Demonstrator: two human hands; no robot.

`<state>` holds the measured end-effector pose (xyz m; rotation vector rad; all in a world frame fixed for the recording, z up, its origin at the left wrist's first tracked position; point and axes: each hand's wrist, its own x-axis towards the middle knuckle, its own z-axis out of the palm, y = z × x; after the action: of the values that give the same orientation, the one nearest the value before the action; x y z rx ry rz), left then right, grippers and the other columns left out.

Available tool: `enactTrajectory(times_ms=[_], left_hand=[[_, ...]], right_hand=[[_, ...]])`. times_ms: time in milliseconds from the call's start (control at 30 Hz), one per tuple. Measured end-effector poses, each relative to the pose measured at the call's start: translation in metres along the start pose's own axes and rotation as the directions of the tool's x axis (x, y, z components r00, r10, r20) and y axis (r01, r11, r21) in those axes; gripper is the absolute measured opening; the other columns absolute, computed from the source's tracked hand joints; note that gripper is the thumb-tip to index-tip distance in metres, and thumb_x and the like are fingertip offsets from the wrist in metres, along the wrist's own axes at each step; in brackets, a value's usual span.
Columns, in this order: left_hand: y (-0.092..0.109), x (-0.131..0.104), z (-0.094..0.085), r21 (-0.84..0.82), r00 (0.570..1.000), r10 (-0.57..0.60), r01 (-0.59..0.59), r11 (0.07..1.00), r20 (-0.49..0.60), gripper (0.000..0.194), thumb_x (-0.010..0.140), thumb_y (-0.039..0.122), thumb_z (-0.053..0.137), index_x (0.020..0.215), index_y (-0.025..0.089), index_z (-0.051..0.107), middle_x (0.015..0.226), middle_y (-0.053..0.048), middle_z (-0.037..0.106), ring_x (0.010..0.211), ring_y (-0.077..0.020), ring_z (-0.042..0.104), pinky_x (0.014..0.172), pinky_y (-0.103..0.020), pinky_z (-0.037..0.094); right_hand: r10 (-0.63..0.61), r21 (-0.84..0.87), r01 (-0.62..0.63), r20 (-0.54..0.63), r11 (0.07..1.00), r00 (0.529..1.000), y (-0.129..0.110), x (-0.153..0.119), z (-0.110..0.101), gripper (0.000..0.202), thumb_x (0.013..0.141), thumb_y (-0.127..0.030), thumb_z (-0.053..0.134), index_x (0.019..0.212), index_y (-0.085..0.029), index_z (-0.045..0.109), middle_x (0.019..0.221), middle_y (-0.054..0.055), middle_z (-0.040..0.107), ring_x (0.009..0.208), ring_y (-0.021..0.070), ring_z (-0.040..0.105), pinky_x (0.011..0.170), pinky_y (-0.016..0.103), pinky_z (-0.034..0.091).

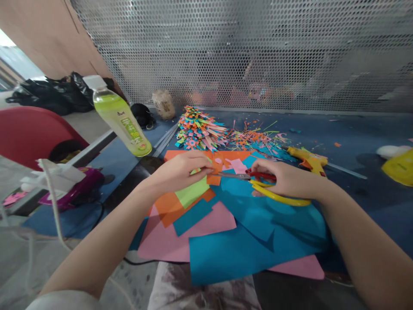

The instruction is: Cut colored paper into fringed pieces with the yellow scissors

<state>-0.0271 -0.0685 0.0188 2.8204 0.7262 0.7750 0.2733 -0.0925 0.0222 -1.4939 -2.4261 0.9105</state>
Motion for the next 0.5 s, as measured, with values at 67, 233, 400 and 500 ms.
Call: enactTrajectory(times_ms=[67,233,400,500], left_hand=[[0.0008,-0.0001,0.0017,0.003,1.000,0.002,-0.002,1.000,0.008,0.020,0.094,0.023,0.049,0.093,0.016,0.067,0.089,-0.007,0.069,0.084,-0.0138,0.064,0.076,-0.025,0.051],[0.0018,0.0002,0.0041,-0.010,1.000,-0.011,0.011,1.000,0.022,0.023,0.095,0.026,0.048,0.092,0.017,0.069,0.090,-0.007,0.069,0.085,-0.0141,0.064,0.077,-0.026,0.051],[0.0030,0.0019,0.0051,-0.009,0.998,-0.024,0.025,1.000,0.066,0.023,0.094,0.024,0.048,0.090,0.016,0.069,0.089,-0.007,0.069,0.083,-0.0137,0.063,0.075,-0.025,0.052],[0.0036,0.0023,0.0054,-0.009,0.998,-0.011,0.012,1.000,0.059,0.023,0.094,0.022,0.048,0.089,0.015,0.069,0.087,-0.007,0.069,0.081,-0.0134,0.063,0.073,-0.024,0.051]], right_hand=[[-0.006,-0.005,0.006,0.001,1.000,1.000,-0.0027,-0.0002,0.0005,0.050,0.071,-0.061,0.069,0.101,-0.024,0.054,0.120,0.010,0.065,0.110,0.0325,0.063,0.090,0.046,0.052],[-0.010,0.004,0.010,-0.011,1.000,1.000,-0.0066,-0.0003,0.0019,0.047,0.070,-0.057,0.071,0.100,-0.026,0.054,0.117,0.007,0.067,0.109,0.0311,0.064,0.089,0.044,0.052],[-0.019,0.007,0.020,-0.022,1.000,1.000,-0.0070,-0.0003,0.0023,0.046,0.069,-0.056,0.072,0.099,-0.026,0.054,0.113,0.006,0.069,0.106,0.0305,0.065,0.087,0.043,0.052],[-0.025,-0.004,0.025,-0.017,1.000,1.000,-0.0068,-0.0003,0.0027,0.046,0.070,-0.057,0.070,0.098,-0.025,0.053,0.112,0.007,0.069,0.103,0.0297,0.066,0.085,0.041,0.052]])
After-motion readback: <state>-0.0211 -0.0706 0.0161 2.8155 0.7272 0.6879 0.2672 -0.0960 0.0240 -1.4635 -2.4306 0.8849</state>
